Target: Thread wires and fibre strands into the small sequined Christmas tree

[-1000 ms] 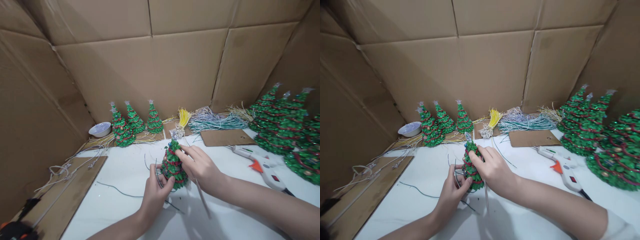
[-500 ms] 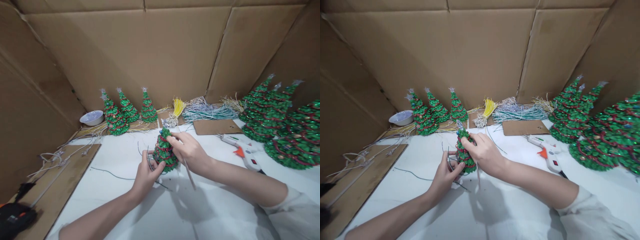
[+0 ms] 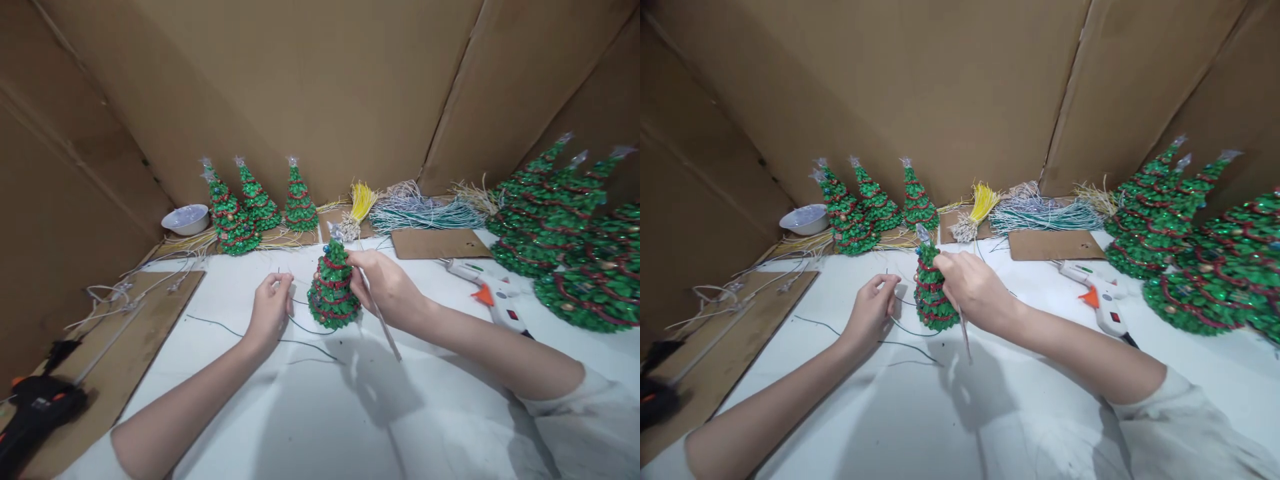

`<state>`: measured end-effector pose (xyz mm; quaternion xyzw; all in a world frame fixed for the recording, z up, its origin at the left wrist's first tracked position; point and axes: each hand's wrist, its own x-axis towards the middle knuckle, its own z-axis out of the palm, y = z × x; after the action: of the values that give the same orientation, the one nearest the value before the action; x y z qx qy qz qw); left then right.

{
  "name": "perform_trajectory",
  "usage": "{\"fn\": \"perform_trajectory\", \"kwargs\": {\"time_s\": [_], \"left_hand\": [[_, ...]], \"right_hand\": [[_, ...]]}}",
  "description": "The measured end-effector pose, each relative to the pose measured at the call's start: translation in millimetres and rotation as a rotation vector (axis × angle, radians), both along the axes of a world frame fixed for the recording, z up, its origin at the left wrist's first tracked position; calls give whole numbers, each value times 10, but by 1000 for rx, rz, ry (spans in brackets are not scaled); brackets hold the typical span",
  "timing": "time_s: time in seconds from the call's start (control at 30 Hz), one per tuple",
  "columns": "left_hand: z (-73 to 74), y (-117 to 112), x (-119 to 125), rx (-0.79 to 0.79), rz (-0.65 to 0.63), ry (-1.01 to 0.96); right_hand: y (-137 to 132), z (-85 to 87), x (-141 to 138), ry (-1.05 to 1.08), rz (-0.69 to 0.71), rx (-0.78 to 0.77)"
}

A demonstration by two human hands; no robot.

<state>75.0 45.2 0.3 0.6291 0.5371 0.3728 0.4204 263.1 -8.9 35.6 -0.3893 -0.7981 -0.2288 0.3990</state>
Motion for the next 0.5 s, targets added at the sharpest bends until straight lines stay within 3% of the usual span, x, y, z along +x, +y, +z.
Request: {"fn": "perform_trajectory", "kwargs": {"time_s": [0.2,0.3,0.37,0.43,0.5], "left_hand": [[33,192,-104,193,-78,235],[208,193,-111,301,-101,340],[368,155,-74,464,-127,402],[510,97,0,573,-135,337],[593,33,99,571,-194,230]], "right_hand": [[-7,33,17,4,-66,10],[-26,69,37,59,-86,40],[-33,81,38,102,-81,35],[-28,73,29,131,-72,-5],[-7,49,18,153,-64,-75]]}}
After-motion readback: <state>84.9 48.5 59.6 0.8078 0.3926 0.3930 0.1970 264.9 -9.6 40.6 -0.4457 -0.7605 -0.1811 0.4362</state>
